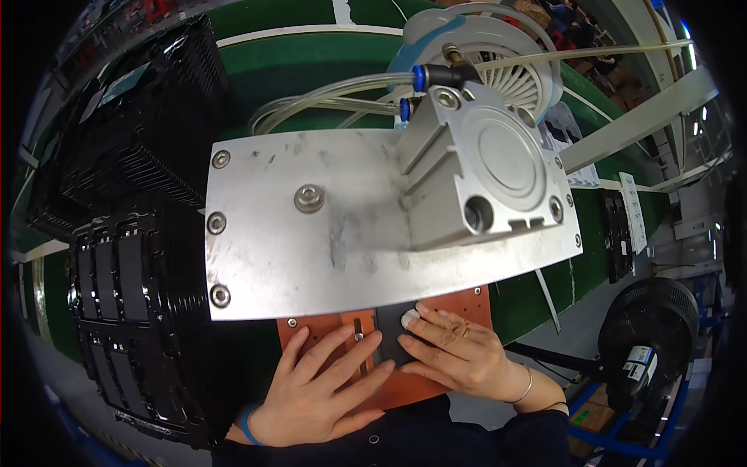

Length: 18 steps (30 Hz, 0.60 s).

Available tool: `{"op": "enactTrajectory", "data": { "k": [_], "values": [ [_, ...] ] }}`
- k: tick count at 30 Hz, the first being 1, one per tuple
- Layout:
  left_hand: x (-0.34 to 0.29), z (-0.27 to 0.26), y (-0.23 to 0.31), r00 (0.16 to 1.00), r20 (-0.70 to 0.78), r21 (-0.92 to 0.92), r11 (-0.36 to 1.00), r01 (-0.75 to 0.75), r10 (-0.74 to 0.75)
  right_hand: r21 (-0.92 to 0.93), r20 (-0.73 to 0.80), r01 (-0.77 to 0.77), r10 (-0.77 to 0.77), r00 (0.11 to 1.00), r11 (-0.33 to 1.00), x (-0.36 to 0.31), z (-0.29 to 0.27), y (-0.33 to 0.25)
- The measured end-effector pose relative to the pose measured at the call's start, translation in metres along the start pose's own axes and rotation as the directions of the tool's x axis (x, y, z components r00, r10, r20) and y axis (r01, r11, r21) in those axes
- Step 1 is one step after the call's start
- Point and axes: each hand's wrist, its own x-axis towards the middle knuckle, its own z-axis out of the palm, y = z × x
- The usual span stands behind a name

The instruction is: The person repeatedly picks up black rectangular electronic components from a stack and places them into a jig on a workbench. They press down on the components to secure them in the jig, then remove them and place them back onto the stack. This cycle is performed multiple times throughout the video.

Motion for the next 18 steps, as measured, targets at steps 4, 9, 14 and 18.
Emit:
{"op": "enactTrajectory", "data": {
  "k": [4, 9, 14, 18],
  "values": [
    [-0.002, -0.001, 0.002, 1.000, 0.018, 0.002, 1.000, 0.017, -0.017, -0.033, 0.003, 0.031, -0.031, 1.000, 0.999, 0.002, -0.001, 0.000],
    [-0.002, 0.000, 0.000, 1.000, 0.010, 0.016, 1.000, 0.002, -0.002, -0.039, 0.009, 0.041, -0.040, 0.999, 0.998, 0.002, -0.001, 0.000],
    [-0.003, 0.000, 0.001, 1.000, 0.000, 0.016, 1.000, -0.002, 0.002, -0.035, 0.006, 0.027, -0.027, 1.000, 0.999, 0.002, -0.001, -0.002],
    [-0.001, -0.001, 0.000, 1.000, -0.007, -0.026, 1.000, 0.014, -0.014, 0.194, 0.168, -0.204, 0.172, 0.971, 0.960, 0.001, -0.006, -0.020]
  ]
}}
